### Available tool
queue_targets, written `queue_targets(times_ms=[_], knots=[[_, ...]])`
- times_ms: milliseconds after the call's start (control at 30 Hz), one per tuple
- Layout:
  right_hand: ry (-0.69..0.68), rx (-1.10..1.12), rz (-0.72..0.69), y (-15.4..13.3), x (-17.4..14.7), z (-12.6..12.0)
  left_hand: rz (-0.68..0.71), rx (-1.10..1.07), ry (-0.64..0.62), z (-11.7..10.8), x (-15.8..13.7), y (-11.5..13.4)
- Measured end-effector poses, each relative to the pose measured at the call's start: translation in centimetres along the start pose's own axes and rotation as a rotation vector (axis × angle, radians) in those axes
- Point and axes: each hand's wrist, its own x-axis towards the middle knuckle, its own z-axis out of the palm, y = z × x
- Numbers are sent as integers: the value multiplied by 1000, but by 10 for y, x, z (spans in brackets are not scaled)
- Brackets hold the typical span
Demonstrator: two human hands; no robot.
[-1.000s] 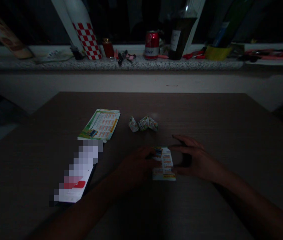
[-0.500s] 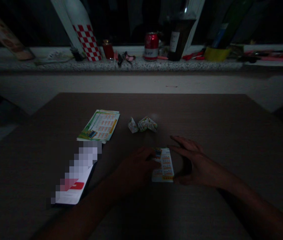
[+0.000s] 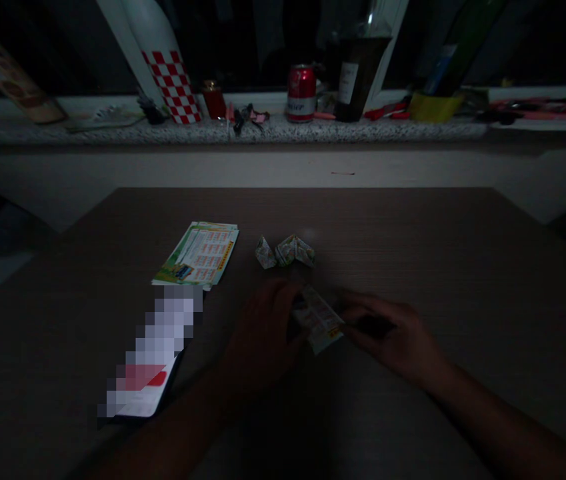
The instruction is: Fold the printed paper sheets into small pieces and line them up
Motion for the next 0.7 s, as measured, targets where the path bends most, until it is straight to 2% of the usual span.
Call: queue_targets(times_ms=[100, 233, 500, 600, 700], knots=[[112, -116, -111, -7, 1, 0, -25, -1, 149, -1, 1, 4], [175, -194, -288, -18, 2, -2, 107, -25, 225, -7, 0, 8], [182, -204, -413, -28, 11, -3, 332, -114, 232, -10, 4, 13], [159, -211, -469, -25, 13, -2, 372, -132, 228, -7, 5, 13], [123, -233, -514, -22, 13, 1, 388, -128, 166, -4, 5, 12]])
